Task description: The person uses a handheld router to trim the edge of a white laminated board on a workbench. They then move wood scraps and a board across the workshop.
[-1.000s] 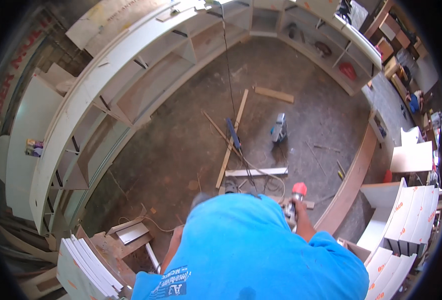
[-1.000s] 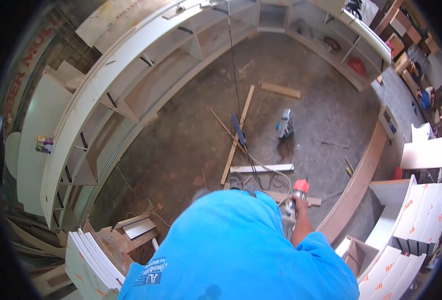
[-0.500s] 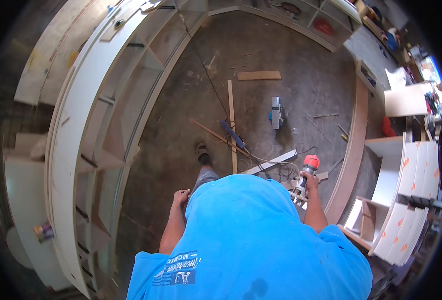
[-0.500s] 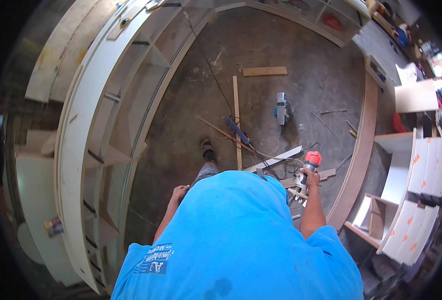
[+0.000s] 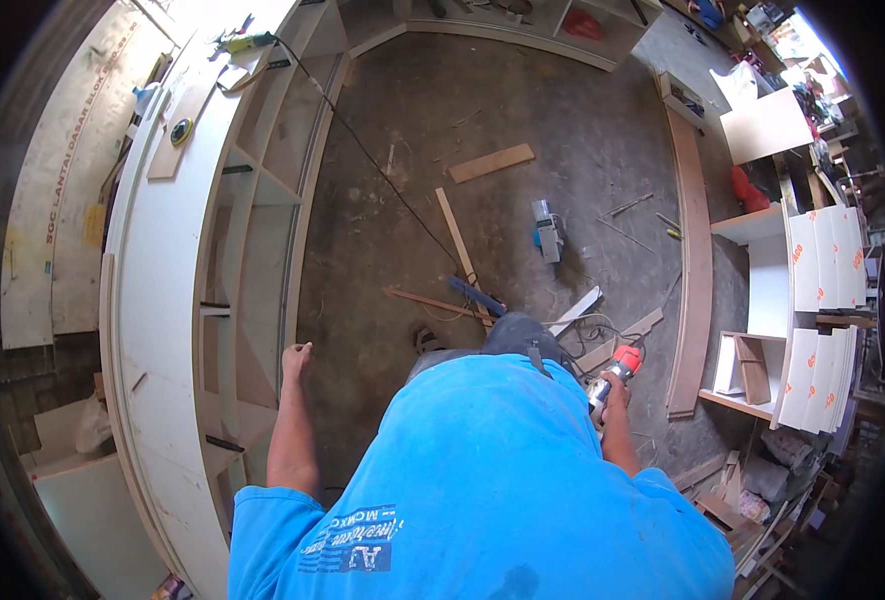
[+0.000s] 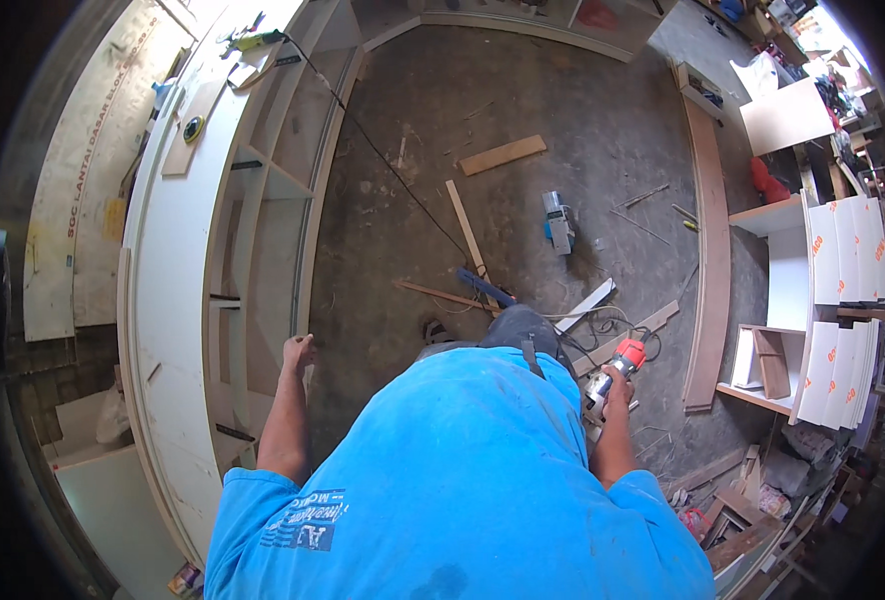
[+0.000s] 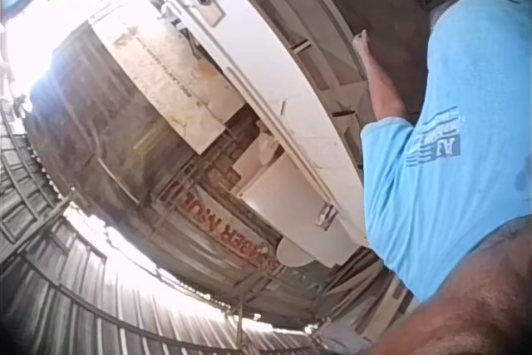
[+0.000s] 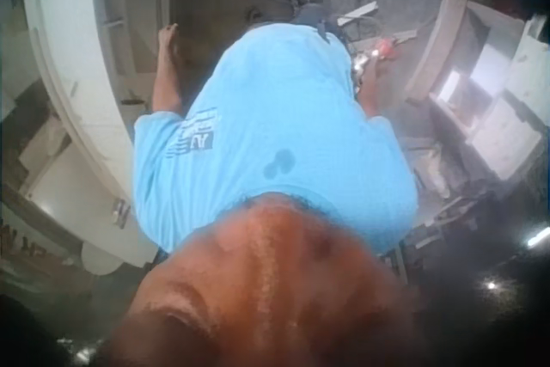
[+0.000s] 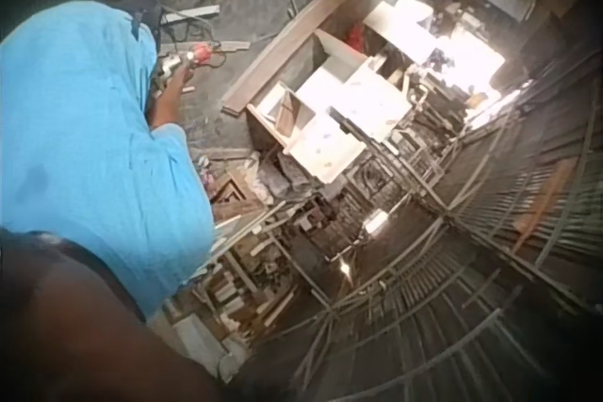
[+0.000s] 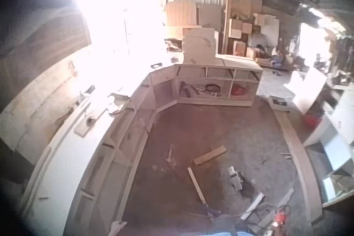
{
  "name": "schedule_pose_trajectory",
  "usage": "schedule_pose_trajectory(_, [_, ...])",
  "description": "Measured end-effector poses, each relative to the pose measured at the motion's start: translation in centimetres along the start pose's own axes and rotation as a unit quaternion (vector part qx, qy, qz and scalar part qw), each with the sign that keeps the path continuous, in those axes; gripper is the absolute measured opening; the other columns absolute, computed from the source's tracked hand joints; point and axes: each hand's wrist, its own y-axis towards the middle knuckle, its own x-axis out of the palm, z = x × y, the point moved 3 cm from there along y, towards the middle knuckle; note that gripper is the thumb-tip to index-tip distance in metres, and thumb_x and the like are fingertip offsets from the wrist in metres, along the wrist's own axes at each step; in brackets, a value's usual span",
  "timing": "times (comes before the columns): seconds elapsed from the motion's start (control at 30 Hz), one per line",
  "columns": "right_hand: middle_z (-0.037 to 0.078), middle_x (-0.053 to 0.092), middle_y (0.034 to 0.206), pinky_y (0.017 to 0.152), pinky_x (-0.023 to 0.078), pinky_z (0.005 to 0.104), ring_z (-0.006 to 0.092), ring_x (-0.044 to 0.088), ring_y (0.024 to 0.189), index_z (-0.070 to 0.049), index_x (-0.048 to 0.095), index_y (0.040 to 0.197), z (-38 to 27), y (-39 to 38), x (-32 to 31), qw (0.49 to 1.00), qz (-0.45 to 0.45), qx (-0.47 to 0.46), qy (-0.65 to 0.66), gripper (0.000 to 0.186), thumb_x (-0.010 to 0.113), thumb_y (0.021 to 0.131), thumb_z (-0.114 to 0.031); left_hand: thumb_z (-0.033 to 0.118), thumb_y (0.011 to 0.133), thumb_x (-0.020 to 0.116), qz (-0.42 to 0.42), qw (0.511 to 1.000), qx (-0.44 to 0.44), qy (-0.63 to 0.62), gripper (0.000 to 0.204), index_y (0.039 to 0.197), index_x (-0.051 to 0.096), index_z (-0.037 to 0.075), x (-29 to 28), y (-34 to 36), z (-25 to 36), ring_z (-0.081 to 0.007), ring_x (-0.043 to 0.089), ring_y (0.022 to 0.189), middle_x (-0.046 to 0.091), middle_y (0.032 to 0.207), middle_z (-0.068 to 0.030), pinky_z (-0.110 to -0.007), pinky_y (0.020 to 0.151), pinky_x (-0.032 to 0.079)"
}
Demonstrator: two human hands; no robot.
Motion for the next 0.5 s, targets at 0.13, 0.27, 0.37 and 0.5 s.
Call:
schedule_pose_trajectory(0.13, [0.008, 0.064, 0.083, 0.064, 0.054, 0.0371, 0.0225, 0.064, 0.065, 0.003, 0.063, 0.1, 1.3, -1.1, 0.0, 0.998, 0.056, 0.014, 0.01, 0.048, 0.082, 0.062, -0.019, 0.035, 0.085, 0.07, -0.069, 0.997, 0.012, -0.025, 0.041, 0.094, 0.072, -0.005, 5.2, 0.8, 8.9, -0.026, 0.071, 0.07, 0.073, 0.083, -0.017, -0.038, 0.068, 0.055])
schedule_pose_trajectory(0.27, [0.01, 0.063, 0.084, 0.064, 0.053, 0.0376, 0.0225, 0.064, 0.067, 0.005, 0.059, 0.103, 1.4, -1.8, 3.0, 0.999, 0.022, 0.029, 0.022, 0.051, 0.082, 0.063, -0.017, 0.036, 0.084, 0.07, -0.215, 0.962, 0.026, 0.165, 0.041, 0.097, 0.073, -0.003, 10.3, 0.2, 12.2, -0.0292, 0.072, 0.08, 0.073, 0.087, -0.0192, -0.04, 0.075, 0.055])
schedule_pose_trajectory(0.37, [0.013, 0.063, 0.085, 0.061, 0.053, 0.0378, 0.0232, 0.064, 0.066, 0.009, 0.053, 0.109, 1.1, -1.7, 4.8, 0.999, 0.038, 0.008, -0.021, 0.057, 0.08, 0.064, -0.014, 0.035, 0.084, 0.069, -0.255, 0.943, 0.084, 0.197, 0.041, 0.102, 0.073, -0.002, 13.9, -3.0, 17.4, -0.034, 0.07, 0.096, 0.072, 0.099, -0.0233, -0.042, 0.085, 0.053])
schedule_pose_trajectory(0.5, [0.008, 0.063, 0.075, 0.055, 0.051, 0.0356, 0.0199, 0.063, 0.059, 0.0, 0.063, 0.094, 0.6, 0.3, 9.3, 1.0, 0.011, 0.01, -0.004, 0.034, 0.079, 0.068, -0.016, 0.035, 0.086, 0.068, -0.313, 0.927, 0.095, 0.187, 0.042, 0.106, 0.072, -0.002, 16.1, -3.4, 24.1, -0.0357, 0.069, 0.099, 0.072, 0.102, -0.0241, -0.043, 0.088, 0.053])
